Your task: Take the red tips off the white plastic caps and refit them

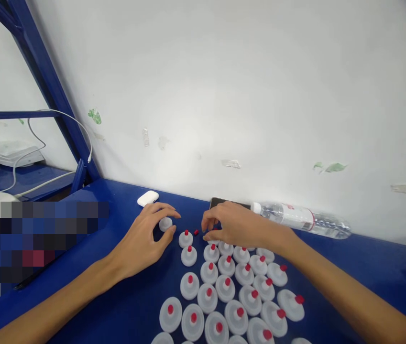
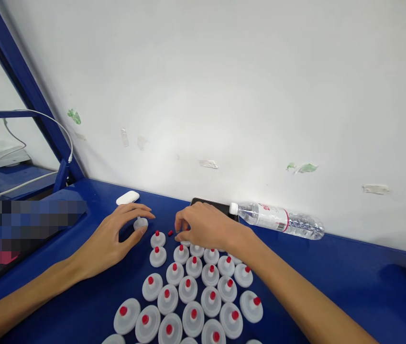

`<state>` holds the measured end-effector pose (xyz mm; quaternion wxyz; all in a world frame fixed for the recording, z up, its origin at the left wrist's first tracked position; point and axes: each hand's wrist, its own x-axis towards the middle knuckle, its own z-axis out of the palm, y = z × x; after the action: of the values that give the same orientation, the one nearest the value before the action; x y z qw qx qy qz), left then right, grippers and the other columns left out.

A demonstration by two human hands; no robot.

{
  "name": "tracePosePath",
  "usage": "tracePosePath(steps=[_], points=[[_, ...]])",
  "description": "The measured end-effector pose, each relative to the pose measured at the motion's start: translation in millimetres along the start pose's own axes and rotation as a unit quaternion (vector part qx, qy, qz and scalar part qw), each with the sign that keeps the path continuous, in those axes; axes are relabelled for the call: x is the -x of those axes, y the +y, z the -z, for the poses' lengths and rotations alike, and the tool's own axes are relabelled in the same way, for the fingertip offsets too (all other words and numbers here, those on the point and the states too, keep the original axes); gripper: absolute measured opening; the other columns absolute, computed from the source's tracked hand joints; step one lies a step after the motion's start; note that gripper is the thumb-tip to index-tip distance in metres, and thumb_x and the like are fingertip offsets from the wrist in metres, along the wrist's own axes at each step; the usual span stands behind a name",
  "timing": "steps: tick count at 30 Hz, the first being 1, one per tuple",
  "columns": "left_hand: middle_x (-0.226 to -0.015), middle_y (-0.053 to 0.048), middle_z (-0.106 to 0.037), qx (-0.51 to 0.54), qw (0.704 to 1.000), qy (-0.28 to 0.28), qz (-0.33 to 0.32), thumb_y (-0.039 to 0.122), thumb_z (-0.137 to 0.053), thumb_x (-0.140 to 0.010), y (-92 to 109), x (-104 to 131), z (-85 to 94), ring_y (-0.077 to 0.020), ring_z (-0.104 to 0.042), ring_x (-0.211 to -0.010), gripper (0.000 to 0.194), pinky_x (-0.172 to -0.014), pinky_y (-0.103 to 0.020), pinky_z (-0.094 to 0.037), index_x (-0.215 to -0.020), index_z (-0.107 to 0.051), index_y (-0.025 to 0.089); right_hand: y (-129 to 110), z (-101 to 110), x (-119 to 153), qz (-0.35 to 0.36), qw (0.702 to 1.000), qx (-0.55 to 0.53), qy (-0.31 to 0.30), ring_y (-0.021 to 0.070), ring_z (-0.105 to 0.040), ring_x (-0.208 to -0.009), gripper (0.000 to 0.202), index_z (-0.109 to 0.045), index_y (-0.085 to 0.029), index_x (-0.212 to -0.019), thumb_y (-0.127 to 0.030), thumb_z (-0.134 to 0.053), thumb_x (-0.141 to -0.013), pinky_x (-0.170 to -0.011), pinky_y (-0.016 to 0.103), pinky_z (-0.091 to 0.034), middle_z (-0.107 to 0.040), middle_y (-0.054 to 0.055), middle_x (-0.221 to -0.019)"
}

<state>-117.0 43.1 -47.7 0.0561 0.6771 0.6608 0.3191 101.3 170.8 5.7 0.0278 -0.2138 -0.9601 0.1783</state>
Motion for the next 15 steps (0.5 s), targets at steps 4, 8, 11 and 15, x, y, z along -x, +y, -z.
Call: tracePosePath(steps=[4, 8, 11, 15], points=[[-0.138, -0.004, -0.053, -0.019, 0.998, -0.035, -0.046, 0.044, -0.053, -0.096, 10, 6, 1.8, -0.0260, -0.043, -0.134, 0.030, -0.115, -0.052, -0.035, -0.121, -0.064, 0.033, 8, 9, 6, -0.012, 0.998, -0.014, -0.058, 0.0170, -0.068, -0.078, 0.012, -0.078, -0.023, -0.090, -0.031, -0.069, -0.087, -0.064, 0.027, -0.047, -0.076, 0.002, -0.091], [-0.139, -0.002, -0.054, -0.028, 0.997, -0.057, -0.048, 0.049, -0.055, -0.096, 12, 8, -3.0, -0.0268, -0.040, -0.136, 0.029, -0.117, -0.055, -0.034, -0.121, -0.066, 0.038, 9, 20, 14, -0.038, 0.993, -0.002, -0.107, 0.0182, -0.067, -0.073, 0.020, -0.079, -0.020, -0.091, -0.036, -0.067, -0.089, -0.062, 0.028, -0.047, -0.076, 0.004, -0.084], [-0.131, -0.001, -0.060, -0.026, 0.997, -0.034, -0.066, 0.043, -0.053, -0.098, 8, 5, -8.0, -0.0248, -0.048, -0.129, 0.022, -0.111, -0.051, -0.040, -0.111, -0.069, 0.036, -1, 25, 17, -0.018, 0.996, -0.019, -0.085, 0.0195, -0.068, -0.080, 0.027, -0.078, -0.021, -0.096, -0.043, -0.063, -0.091, -0.067, 0.029, -0.048, -0.077, 0.005, -0.094], [-0.119, 0.000, -0.069, 0.011, 0.997, 0.027, -0.068, 0.039, -0.055, -0.097, 8, 4, -8.4, -0.0218, -0.056, -0.124, 0.017, -0.108, -0.043, -0.044, -0.105, -0.067, 0.030, -17, 25, 18, 0.039, 0.989, -0.072, -0.119, 0.0179, -0.068, -0.086, 0.024, -0.078, -0.023, -0.102, -0.040, -0.064, -0.092, -0.072, 0.027, -0.048, -0.076, 0.003, -0.099]])
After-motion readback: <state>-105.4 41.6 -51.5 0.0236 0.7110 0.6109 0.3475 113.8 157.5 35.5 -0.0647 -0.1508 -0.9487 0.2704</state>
